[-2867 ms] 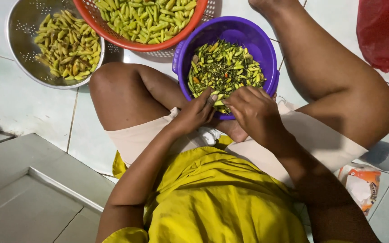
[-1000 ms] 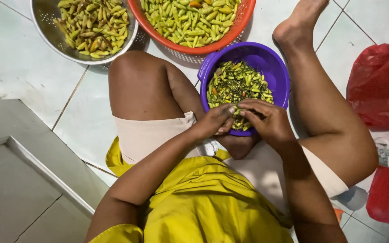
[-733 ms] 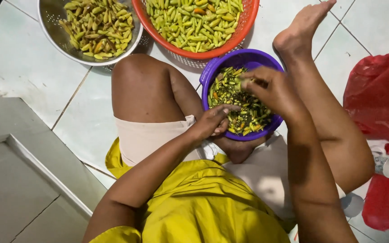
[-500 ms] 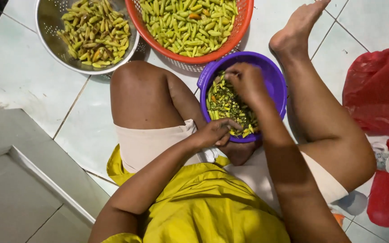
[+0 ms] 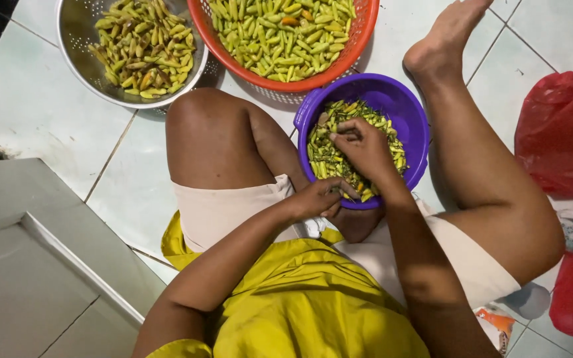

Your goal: Removing stems from green chilies by hand and placing them in a bowl.

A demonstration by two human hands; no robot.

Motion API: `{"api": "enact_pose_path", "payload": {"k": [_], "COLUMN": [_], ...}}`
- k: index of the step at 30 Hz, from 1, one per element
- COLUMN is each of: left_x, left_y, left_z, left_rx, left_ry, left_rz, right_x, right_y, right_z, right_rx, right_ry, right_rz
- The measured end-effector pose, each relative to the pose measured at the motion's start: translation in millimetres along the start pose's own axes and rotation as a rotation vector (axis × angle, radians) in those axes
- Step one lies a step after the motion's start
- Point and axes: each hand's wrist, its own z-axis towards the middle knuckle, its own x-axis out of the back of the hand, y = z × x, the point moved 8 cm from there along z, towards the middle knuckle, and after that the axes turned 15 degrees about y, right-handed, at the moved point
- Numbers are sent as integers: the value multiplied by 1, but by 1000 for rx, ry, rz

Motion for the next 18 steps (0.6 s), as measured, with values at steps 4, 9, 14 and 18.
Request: {"api": "enact_pose_path", "payload": {"k": [4,9,14,18], "left_x": [-1,-5,-5,-6], "left_y": [-15,-12,-18,-30], "left_z": [5,1,-3,-4], "left_rx": [-34,-20,-32,49], "left_ry": [-19,-33,-18,6], "left_rz": [31,69,115,127], "right_x": [29,52,67,77], "right_y": [29,27,-10,-88], "right_z": [-22,-45,-44,-14], "right_rx": [-171,-164,-27,82], "right_ry": [-2,-22,-86,51], "right_rz": [193,74,-228,-27]}}
